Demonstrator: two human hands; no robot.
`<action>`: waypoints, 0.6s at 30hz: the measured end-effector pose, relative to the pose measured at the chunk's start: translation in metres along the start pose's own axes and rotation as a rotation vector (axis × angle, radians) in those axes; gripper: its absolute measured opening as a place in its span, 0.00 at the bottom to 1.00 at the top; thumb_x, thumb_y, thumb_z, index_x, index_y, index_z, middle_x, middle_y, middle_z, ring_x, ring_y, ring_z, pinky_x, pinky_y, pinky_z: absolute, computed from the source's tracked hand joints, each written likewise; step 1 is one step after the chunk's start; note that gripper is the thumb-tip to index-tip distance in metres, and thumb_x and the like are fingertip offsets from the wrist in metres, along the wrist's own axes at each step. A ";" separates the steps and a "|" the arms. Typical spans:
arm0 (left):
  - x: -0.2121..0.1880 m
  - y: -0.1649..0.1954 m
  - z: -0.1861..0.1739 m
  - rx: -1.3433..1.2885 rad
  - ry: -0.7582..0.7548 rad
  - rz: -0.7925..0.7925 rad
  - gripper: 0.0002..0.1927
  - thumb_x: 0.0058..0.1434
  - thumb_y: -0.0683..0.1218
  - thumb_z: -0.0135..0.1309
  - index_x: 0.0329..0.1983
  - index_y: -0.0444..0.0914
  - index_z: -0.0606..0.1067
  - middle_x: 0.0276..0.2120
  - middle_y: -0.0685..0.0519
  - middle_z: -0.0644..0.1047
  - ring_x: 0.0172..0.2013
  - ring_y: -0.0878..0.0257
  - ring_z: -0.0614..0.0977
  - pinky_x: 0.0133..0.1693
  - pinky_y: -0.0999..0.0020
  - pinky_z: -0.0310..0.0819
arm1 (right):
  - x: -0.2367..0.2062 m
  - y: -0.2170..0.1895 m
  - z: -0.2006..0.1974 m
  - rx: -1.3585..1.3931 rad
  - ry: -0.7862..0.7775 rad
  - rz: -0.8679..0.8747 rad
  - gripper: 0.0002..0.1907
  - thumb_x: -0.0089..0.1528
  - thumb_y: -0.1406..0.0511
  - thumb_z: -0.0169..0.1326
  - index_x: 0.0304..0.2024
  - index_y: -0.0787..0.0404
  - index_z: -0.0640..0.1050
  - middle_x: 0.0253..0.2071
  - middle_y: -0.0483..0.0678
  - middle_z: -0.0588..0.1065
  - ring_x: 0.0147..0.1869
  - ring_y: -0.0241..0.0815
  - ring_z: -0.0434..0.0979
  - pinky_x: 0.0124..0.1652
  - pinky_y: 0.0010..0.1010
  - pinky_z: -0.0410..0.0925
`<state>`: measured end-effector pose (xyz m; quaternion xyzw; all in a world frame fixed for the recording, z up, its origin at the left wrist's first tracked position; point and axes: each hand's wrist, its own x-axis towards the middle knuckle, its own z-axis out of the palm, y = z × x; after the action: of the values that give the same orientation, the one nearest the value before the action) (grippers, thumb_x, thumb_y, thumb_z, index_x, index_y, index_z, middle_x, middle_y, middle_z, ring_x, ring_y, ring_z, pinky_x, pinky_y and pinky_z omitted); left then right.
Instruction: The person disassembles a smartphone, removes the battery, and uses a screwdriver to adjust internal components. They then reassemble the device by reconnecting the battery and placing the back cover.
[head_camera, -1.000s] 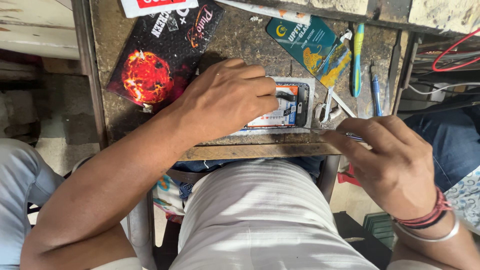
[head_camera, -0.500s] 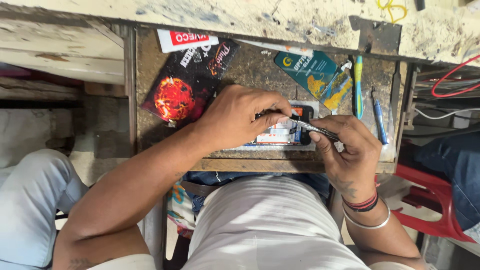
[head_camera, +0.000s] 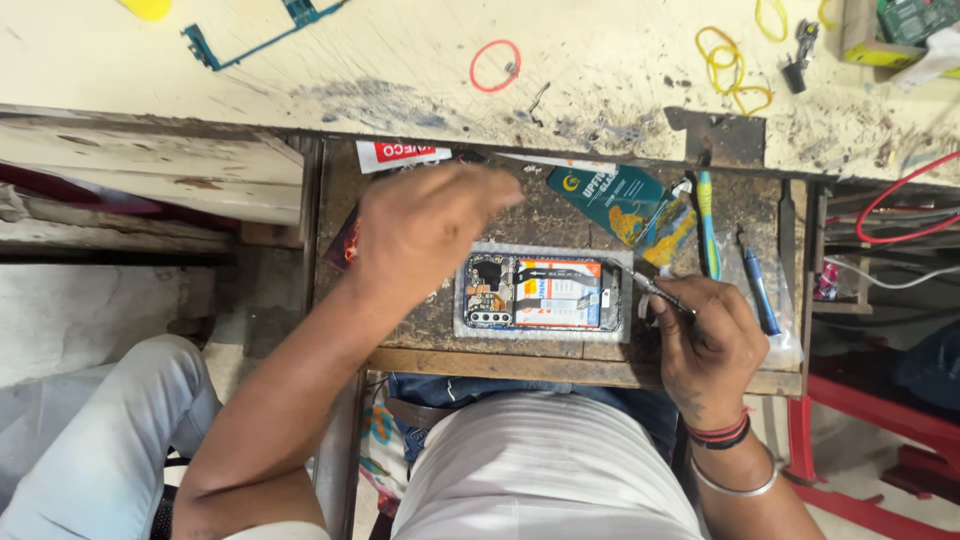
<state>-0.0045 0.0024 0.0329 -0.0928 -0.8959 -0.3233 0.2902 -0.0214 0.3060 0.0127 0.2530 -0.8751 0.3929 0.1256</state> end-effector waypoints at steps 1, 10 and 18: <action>0.007 -0.002 -0.004 0.100 0.013 -0.009 0.04 0.65 0.45 0.65 0.43 0.44 0.83 0.38 0.55 0.85 0.32 0.62 0.85 0.33 0.67 0.80 | -0.001 0.002 0.000 0.020 0.006 0.011 0.09 0.64 0.74 0.64 0.46 0.65 0.81 0.45 0.53 0.79 0.49 0.46 0.80 0.48 0.30 0.71; 0.078 -0.043 -0.021 0.496 -0.007 0.074 0.09 0.61 0.37 0.54 0.43 0.39 0.80 0.33 0.49 0.79 0.36 0.51 0.83 0.37 0.57 0.77 | 0.000 0.005 -0.002 0.077 -0.006 0.049 0.08 0.63 0.73 0.64 0.45 0.65 0.81 0.43 0.52 0.78 0.47 0.44 0.80 0.47 0.29 0.71; 0.080 -0.046 -0.009 0.491 -0.028 0.108 0.11 0.59 0.36 0.54 0.44 0.36 0.80 0.40 0.48 0.82 0.41 0.51 0.84 0.42 0.59 0.79 | 0.000 0.010 -0.004 0.112 -0.020 0.099 0.09 0.61 0.72 0.64 0.44 0.64 0.82 0.41 0.51 0.78 0.44 0.43 0.80 0.44 0.28 0.70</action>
<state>-0.0819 -0.0403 0.0613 -0.0716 -0.9452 -0.0787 0.3087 -0.0264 0.3145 0.0091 0.2199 -0.8644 0.4445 0.0828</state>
